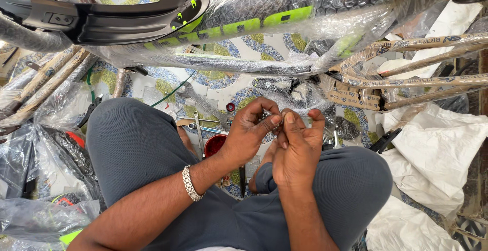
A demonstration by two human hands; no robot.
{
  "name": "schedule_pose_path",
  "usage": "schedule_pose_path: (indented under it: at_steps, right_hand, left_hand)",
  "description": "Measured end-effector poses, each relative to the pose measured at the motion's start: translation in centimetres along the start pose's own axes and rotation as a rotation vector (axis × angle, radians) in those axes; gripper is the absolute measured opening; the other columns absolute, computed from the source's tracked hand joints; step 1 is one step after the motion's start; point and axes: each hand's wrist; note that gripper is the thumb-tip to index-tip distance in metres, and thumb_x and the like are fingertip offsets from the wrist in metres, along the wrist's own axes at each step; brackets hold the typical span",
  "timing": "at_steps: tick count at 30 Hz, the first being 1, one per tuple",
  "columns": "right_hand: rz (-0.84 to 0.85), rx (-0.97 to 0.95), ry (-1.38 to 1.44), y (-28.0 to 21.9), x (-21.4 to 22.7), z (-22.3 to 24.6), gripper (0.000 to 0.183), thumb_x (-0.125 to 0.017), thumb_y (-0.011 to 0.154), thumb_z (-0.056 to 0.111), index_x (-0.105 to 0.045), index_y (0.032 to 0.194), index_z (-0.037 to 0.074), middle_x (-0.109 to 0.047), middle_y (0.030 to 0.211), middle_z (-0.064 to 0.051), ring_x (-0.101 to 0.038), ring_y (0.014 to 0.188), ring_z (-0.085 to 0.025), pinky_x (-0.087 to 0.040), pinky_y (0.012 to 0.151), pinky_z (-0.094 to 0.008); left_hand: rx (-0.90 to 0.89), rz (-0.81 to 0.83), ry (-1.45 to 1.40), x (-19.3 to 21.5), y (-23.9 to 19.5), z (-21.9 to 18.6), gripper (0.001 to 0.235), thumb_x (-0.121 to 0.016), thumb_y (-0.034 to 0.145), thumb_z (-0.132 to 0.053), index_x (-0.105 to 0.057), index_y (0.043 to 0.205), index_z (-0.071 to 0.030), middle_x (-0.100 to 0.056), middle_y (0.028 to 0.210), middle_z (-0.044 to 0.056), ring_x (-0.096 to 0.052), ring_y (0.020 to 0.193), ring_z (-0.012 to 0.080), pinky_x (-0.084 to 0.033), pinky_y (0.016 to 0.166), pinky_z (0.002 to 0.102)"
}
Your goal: The person sits on the floor and assembles a bicycle hub by hand, placing small metal balls into a red hub component. They then use a wrench to tighten a part of the bicycle crankset.
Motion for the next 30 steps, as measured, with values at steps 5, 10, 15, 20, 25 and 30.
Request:
schedule_pose_path:
  at_steps: [5,10,15,20,25,30]
  right_hand:
    - [0.099,0.124,-0.238,0.4,-0.4,0.3,0.040,-0.064,0.105,0.002,-0.040,0.134,0.012,-0.066,0.101,-0.009,-0.051,0.075,-0.005,-0.043,0.065,-0.019]
    - [0.232,0.304,-0.629,-0.2,-0.9,1.4,0.050,-0.066,0.101,-0.002,-0.037,0.141,0.011,-0.064,0.103,-0.005,-0.048,0.077,-0.003,-0.046,0.064,-0.019]
    - [0.305,0.364,-0.662,0.1,0.0,1.7,0.045,-0.062,0.107,-0.005,-0.038,0.142,0.010,-0.063,0.109,-0.006,-0.047,0.080,-0.003,-0.044,0.071,-0.019]
    - [0.243,0.419,-0.672,0.3,0.9,0.5,0.040,-0.061,0.107,-0.005,-0.039,0.137,0.010,-0.063,0.113,-0.007,-0.044,0.077,-0.002,-0.040,0.067,-0.017]
    - [0.203,0.558,-0.708,0.8,1.2,-0.8,0.039,-0.063,0.108,-0.006,-0.038,0.133,0.011,-0.063,0.105,-0.007,-0.040,0.073,-0.001,-0.033,0.063,-0.015]
    - [0.193,0.659,-0.781,1.5,1.1,-1.5,0.037,-0.062,0.109,-0.006,-0.037,0.129,0.012,-0.062,0.114,-0.008,-0.048,0.079,-0.004,-0.038,0.069,-0.018]
  left_hand:
    - [-0.104,0.022,0.216,0.5,1.0,-0.5,0.018,-0.058,0.111,-0.021,-0.058,0.106,-0.004,-0.059,0.095,0.001,-0.053,0.085,0.0069,-0.050,0.075,0.026]
    - [-0.125,-0.021,0.382,0.4,0.9,-1.3,0.020,-0.057,0.110,-0.024,-0.059,0.106,-0.005,-0.061,0.092,0.000,-0.054,0.080,0.0064,-0.050,0.071,0.026]
    - [0.068,0.052,0.143,0.2,0.8,-1.4,0.017,-0.059,0.108,-0.022,-0.060,0.108,-0.005,-0.060,0.092,-0.001,-0.054,0.084,0.0054,-0.049,0.075,0.025]
    - [0.179,0.012,-0.076,-0.5,1.0,-0.6,0.016,-0.060,0.107,-0.021,-0.061,0.104,-0.005,-0.063,0.092,0.000,-0.059,0.087,0.0059,-0.053,0.079,0.026]
    - [0.186,-0.091,-0.038,-1.5,1.6,-0.2,0.017,-0.061,0.104,-0.021,-0.062,0.103,-0.004,-0.063,0.091,0.000,-0.057,0.085,0.0060,-0.052,0.077,0.025]
    - [0.275,-0.228,-0.156,-2.6,2.6,-0.4,0.017,-0.062,0.104,-0.020,-0.063,0.102,-0.003,-0.058,0.084,-0.001,-0.049,0.078,0.0063,-0.043,0.068,0.025]
Point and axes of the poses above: each hand's wrist, its own y-axis towards the middle knuckle, its own x-axis out of the back of the hand, z = x × y
